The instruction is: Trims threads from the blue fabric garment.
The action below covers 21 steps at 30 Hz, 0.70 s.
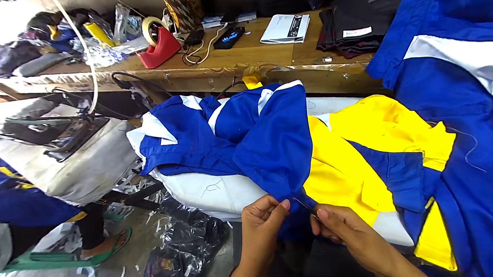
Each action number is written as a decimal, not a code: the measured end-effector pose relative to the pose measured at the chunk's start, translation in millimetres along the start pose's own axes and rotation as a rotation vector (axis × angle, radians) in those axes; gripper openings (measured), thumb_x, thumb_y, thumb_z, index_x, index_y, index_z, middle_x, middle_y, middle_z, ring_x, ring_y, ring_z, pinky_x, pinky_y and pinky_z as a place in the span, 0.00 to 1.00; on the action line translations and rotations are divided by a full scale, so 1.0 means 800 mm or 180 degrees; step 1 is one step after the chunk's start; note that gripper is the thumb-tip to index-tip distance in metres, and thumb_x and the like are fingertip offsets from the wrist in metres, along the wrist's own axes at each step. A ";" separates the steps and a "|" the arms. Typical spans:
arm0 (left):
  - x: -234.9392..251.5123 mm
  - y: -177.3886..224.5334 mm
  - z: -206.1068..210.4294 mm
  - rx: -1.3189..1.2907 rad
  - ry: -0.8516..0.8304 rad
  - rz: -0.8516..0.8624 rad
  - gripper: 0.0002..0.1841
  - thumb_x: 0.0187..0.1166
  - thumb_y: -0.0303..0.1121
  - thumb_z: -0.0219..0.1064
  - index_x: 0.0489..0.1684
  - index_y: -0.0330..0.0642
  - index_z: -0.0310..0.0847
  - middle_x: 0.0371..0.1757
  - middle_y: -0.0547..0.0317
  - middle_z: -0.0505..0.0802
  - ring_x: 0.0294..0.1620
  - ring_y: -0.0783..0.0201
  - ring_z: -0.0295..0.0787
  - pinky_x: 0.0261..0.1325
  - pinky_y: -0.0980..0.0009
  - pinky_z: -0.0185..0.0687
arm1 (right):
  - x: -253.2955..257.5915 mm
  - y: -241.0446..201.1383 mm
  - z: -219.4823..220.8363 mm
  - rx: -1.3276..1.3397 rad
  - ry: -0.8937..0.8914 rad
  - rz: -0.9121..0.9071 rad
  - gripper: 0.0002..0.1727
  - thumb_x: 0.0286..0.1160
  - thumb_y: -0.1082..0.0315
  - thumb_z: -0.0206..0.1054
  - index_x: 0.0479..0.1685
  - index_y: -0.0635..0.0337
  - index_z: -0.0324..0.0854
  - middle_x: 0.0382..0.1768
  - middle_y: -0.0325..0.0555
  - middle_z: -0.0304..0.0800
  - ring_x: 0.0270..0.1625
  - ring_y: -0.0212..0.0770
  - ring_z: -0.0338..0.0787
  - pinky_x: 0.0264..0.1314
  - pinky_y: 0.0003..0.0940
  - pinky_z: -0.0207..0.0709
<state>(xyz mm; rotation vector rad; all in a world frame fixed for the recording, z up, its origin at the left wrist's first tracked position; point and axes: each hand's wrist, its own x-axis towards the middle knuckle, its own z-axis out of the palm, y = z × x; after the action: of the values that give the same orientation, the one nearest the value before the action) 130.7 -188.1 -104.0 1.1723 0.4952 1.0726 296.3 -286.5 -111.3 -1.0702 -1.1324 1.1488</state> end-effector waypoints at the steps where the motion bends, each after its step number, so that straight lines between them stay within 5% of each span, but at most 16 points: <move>1: 0.000 0.000 0.000 0.0032 -0.0010 0.0033 0.07 0.76 0.22 0.67 0.30 0.37 0.90 0.29 0.61 0.94 0.32 0.74 0.91 0.44 0.75 0.89 | 0.001 0.000 0.000 -0.0018 0.0011 0.0006 0.21 0.91 0.48 0.53 0.31 0.47 0.82 0.18 0.19 0.64 0.19 0.12 0.60 0.21 0.09 0.50; 15: 0.000 -0.001 0.001 0.0378 -0.0079 0.0312 0.07 0.73 0.21 0.67 0.27 0.40 0.88 0.25 0.68 0.92 0.28 0.80 0.88 0.38 0.81 0.85 | 0.005 -0.001 -0.006 -0.0171 -0.0082 -0.0055 0.21 0.91 0.49 0.55 0.30 0.48 0.82 0.17 0.18 0.64 0.19 0.11 0.59 0.21 0.09 0.49; 21: -0.002 -0.002 0.000 0.0198 -0.0162 0.0214 0.06 0.74 0.22 0.67 0.31 0.39 0.90 0.29 0.65 0.94 0.33 0.77 0.91 0.43 0.78 0.87 | 0.008 0.005 -0.001 -0.0091 0.0076 -0.0171 0.21 0.90 0.52 0.57 0.24 0.48 0.81 0.17 0.19 0.66 0.19 0.11 0.61 0.21 0.09 0.51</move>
<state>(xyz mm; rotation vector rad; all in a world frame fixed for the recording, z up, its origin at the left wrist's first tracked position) 130.9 -189.4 -105.7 1.2754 0.4548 1.0886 296.8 -279.7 -114.8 -1.0666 -1.1552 1.0781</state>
